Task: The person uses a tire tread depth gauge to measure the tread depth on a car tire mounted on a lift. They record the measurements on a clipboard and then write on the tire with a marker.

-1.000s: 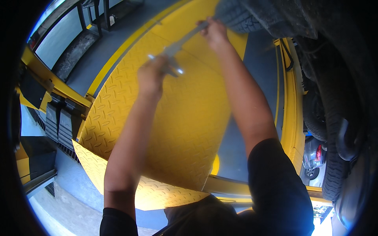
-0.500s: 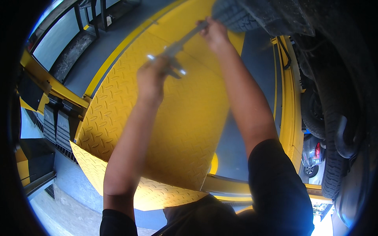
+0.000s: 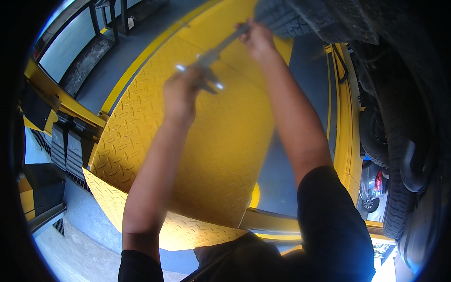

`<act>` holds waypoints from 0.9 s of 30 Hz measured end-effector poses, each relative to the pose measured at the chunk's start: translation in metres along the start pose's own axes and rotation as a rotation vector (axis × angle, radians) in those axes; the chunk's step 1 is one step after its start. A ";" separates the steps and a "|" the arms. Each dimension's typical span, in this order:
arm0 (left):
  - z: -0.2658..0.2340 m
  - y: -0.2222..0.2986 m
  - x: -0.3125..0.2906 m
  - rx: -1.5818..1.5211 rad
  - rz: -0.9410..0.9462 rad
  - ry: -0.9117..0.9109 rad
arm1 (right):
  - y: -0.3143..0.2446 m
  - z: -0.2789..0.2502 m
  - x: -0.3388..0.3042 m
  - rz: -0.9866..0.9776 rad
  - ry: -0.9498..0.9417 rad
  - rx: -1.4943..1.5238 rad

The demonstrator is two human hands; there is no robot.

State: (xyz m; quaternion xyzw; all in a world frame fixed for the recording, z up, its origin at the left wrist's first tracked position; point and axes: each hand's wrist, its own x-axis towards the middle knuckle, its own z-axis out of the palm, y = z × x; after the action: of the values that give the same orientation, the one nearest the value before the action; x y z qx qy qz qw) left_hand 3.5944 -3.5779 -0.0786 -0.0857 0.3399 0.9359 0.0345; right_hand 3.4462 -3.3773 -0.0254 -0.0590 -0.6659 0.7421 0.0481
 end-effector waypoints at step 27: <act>-0.002 -0.004 0.001 -0.030 -0.016 -0.032 | -0.003 0.000 0.000 -0.006 0.007 -0.004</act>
State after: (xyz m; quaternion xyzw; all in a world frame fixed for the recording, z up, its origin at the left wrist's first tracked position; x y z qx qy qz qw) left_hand 3.5938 -3.5759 -0.0832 -0.0738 0.3243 0.9419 0.0464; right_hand 3.4457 -3.3772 -0.0224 -0.0598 -0.6672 0.7406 0.0526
